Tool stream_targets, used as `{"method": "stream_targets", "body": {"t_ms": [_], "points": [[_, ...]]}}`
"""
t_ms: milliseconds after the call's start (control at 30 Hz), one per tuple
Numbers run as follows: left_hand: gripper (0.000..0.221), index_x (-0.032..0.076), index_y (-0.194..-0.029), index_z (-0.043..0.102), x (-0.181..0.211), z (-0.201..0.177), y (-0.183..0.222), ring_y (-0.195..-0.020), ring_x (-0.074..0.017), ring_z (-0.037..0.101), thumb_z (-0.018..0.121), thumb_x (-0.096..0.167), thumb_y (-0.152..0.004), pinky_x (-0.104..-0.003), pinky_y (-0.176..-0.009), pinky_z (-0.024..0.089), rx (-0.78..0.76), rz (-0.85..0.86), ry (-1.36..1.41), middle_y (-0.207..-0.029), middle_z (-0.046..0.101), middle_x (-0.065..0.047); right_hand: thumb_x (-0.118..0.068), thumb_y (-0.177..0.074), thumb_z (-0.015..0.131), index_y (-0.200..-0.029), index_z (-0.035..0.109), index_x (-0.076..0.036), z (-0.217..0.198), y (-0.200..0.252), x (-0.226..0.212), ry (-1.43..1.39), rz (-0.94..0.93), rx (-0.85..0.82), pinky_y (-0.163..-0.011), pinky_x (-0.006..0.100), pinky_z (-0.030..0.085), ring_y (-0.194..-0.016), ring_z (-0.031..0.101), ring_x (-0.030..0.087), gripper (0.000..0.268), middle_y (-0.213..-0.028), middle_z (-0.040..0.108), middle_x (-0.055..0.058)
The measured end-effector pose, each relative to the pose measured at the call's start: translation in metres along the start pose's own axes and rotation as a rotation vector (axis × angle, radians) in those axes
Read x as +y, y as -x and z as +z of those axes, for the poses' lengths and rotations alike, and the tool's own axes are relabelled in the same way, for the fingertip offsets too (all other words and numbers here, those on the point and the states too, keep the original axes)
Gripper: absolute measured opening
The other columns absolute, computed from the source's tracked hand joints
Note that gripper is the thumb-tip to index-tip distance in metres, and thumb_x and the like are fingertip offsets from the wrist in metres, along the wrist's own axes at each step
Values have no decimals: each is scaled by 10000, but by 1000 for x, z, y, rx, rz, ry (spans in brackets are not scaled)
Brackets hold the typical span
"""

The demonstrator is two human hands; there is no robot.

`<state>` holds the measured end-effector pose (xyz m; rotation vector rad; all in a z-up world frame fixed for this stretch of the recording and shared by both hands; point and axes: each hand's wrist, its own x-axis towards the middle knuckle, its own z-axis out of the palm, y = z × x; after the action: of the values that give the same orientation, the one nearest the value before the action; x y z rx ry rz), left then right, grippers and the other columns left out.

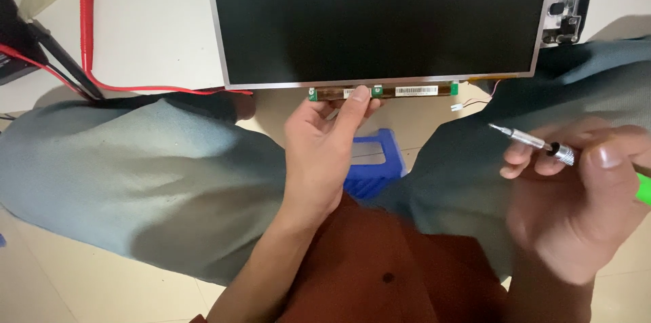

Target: The person is performing the final assembly of a laptop screen, including unscrewing a control board and positioning the LCD panel into the frame.

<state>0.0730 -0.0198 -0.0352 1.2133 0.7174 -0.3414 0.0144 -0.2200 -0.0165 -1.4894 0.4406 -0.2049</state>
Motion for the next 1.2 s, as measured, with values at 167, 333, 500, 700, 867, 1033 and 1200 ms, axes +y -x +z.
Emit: {"method": "stream_targets", "body": {"t_ms": [167,333,500,700,867,1033,1200], "points": [[303,66,-1091,683,1,2,-1,-1005,-202,757,672,236,-841,-316,-936,594,36,-78,-61,-1060,750,-93,-286,-1030,606,-928,495,-203,-1,-5,6,-69,-8,-31,-588,293,542,-752,628,242,172,-731,439,49],[282,45,-1045,692,6,5,1,-957,-195,763,678,236,-838,-296,-897,599,53,-56,-40,-1006,761,-92,-83,-1089,608,-982,507,12,41,-17,-11,328,-113,-97,-667,346,645,-776,744,307,175,-836,602,177],[271,11,-1051,682,3,5,0,-948,-210,750,679,187,-845,-303,-918,605,50,-46,30,-1019,751,-127,66,-1056,666,-887,608,88,70,-34,-31,573,-229,-275,-725,285,530,-845,703,221,180,-937,711,199],[256,0,-1048,677,0,4,-1,-944,-224,748,676,167,-855,-308,-927,604,14,-5,91,-1019,745,-145,-3,-1010,714,-857,631,49,84,-45,-31,587,-125,-327,-683,232,521,-896,744,184,181,-944,746,154],[289,19,-1079,665,2,3,0,-957,-235,766,657,204,-857,-312,-937,598,11,-55,75,-1037,757,-145,35,-1059,687,-838,581,32,84,-46,-29,584,-167,-364,-686,250,548,-1012,806,280,246,-889,721,177],[266,-13,-1090,635,-10,-1,-4,-964,-255,740,655,146,-878,-332,-945,593,-47,1,211,-1041,727,-190,27,-1075,698,-864,580,42,81,-47,-25,563,-160,-379,-661,240,523,-1021,806,294,242,-867,700,173],[228,6,-1053,668,-4,0,-1,-951,-242,752,655,158,-883,-326,-939,605,-29,37,140,-1024,741,-147,17,-1081,698,-866,603,42,86,-45,-30,619,-170,-377,-704,241,548,-1000,801,256,236,-854,710,152]]}}
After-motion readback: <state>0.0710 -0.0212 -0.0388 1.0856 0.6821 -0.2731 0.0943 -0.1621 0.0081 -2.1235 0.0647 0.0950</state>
